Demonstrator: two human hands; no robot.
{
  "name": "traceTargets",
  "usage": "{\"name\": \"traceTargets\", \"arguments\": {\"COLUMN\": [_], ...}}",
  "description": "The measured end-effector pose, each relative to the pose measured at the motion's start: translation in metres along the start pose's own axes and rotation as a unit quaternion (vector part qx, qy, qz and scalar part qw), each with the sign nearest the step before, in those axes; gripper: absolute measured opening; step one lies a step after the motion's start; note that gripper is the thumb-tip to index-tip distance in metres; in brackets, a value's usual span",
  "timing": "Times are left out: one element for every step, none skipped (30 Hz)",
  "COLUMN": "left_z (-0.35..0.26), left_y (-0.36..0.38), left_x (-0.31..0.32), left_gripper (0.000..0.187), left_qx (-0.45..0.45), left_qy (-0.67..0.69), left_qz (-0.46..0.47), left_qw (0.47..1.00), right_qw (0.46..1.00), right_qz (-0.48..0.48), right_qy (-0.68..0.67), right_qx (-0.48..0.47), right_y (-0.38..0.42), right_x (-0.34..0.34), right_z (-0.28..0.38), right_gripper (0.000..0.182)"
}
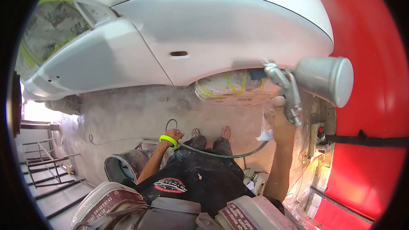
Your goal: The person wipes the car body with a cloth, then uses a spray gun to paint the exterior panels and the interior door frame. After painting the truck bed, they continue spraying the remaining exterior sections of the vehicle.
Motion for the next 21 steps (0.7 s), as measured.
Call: {"name": "traceTargets", "arguments": {"left_z": [0.004, 0.008, 0.011, 0.013, 0.015, 0.018, 0.020, 0.023, 0.025, 0.029, 0.037, 0.047, 0.054, 0.061, 0.067, 0.068, 0.069, 0.069, 0.072, 0.074, 0.077], "left_y": [0.000, 0.002, 0.005, 0.007, 0.011, 0.018, 0.025, 0.031, 0.038, 0.044, 0.046, 0.048, 0.050, 0.052, 0.054, 0.055, 0.058, 0.059, 0.056, 0.053, 0.049], "left_x": [-0.005, -0.009, -0.013, -0.018, -0.023, -0.028, -0.034, -0.038, -0.042, -0.042, -0.038, -0.033, -0.029, -0.026, -0.022, -0.022, -0.022, -0.022, -0.020, -0.017, -0.015], "left_gripper": [0.047, 0.047, 0.047, 0.047, 0.047, 0.047, 0.047, 0.048, 0.048, 0.048, 0.049, 0.049, 0.049, 0.049, 0.049, 0.048, 0.048, 0.047, 0.047, 0.047, 0.047], "left_qx": [0.011, 0.014, 0.017, 0.021, 0.014, 0.007, 0.000, 0.001, 0.003, 0.005, 0.006, -0.004, -0.013, -0.022, -0.039, -0.039, -0.040, -0.042, -0.039, -0.037, -0.033], "left_qy": [-0.007, -0.007, -0.007, -0.009, -0.008, -0.010, -0.013, -0.009, -0.005, -0.001, 0.004, 0.009, 0.013, 0.017, 0.023, 0.027, 0.032, 0.036, 0.041, 0.044, 0.044], "left_qz": [-0.010, -0.017, -0.025, -0.034, -0.036, -0.038, -0.039, -0.042, -0.044, -0.045, -0.053, -0.049, -0.044, -0.040, -0.036, -0.032, -0.029, -0.026, -0.031, -0.035, -0.036], "left_qw": [1.000, 1.000, 1.000, 0.999, 0.999, 0.999, 0.999, 0.999, 0.999, 0.999, 0.999, 0.999, 0.999, 0.999, 0.998, 0.998, 0.998, 0.998, 0.998, 0.998, 0.998], "right_qw": [0.999, 0.995, 0.992, 0.986, 0.983, 0.980, 0.976, 0.971, 0.965, 0.958, 0.954, 0.949, 0.944, 0.940, 0.936, 0.930, 0.924, 0.920, 0.915, 0.914, 0.914], "right_qz": [0.045, 0.090, 0.127, 0.164, 0.180, 0.196, 0.210, 0.230, 0.249, 0.268, 0.285, 0.301, 0.316, 0.324, 0.332, 0.352, 0.371, 0.377, 0.383, 0.382, 0.381], "right_qy": [0.013, 0.025, 0.003, -0.019, -0.023, -0.027, -0.033, -0.043, -0.053, -0.061, -0.065, -0.068, -0.070, -0.076, -0.082, -0.079, -0.076, -0.073, -0.070, -0.071, -0.072], "right_qx": [-0.010, -0.021, -0.017, -0.012, -0.023, -0.034, -0.043, -0.054, -0.065, -0.075, -0.071, -0.066, -0.062, -0.073, -0.083, -0.072, -0.060, -0.082, -0.104, -0.113, -0.122], "right_y": [0.009, 0.015, 0.022, 0.026, 0.029, 0.032, 0.035, 0.037, 0.038, 0.040, 0.042, 0.046, 0.050, 0.055, 0.059, 0.061, 0.063, 0.066, 0.071, 0.074, 0.077], "right_x": [0.025, 0.049, 0.075, 0.101, 0.125, 0.148, 0.170, 0.190, 0.209, 0.225, 0.240, 0.252, 0.261, 0.266, 0.271, 0.271, 0.270, 0.266, 0.261, 0.255, 0.250], "right_z": [0.011, 0.021, 0.030, 0.039, 0.048, 0.057, 0.064, 0.070, 0.075, 0.080, 0.085, 0.091, 0.094, 0.095, 0.095, 0.093, 0.091, 0.091, 0.090, 0.082, 0.074], "right_gripper": [0.023, 0.025, 0.026, 0.027, 0.027, 0.028, 0.029, 0.029, 0.030, 0.030, 0.030, 0.031, 0.031, 0.031, 0.032, 0.033, 0.035, 0.035, 0.036, 0.037, 0.039]}}
Point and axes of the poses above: each hand's wrist, its own y-axis away from the middle knuckle, its own x-axis out of the palm, z = x × y, the point moved 4 cm from there along -y, towards the middle knuckle, and after that the axes turned 5 degrees about -x, right-handed, at the moved point
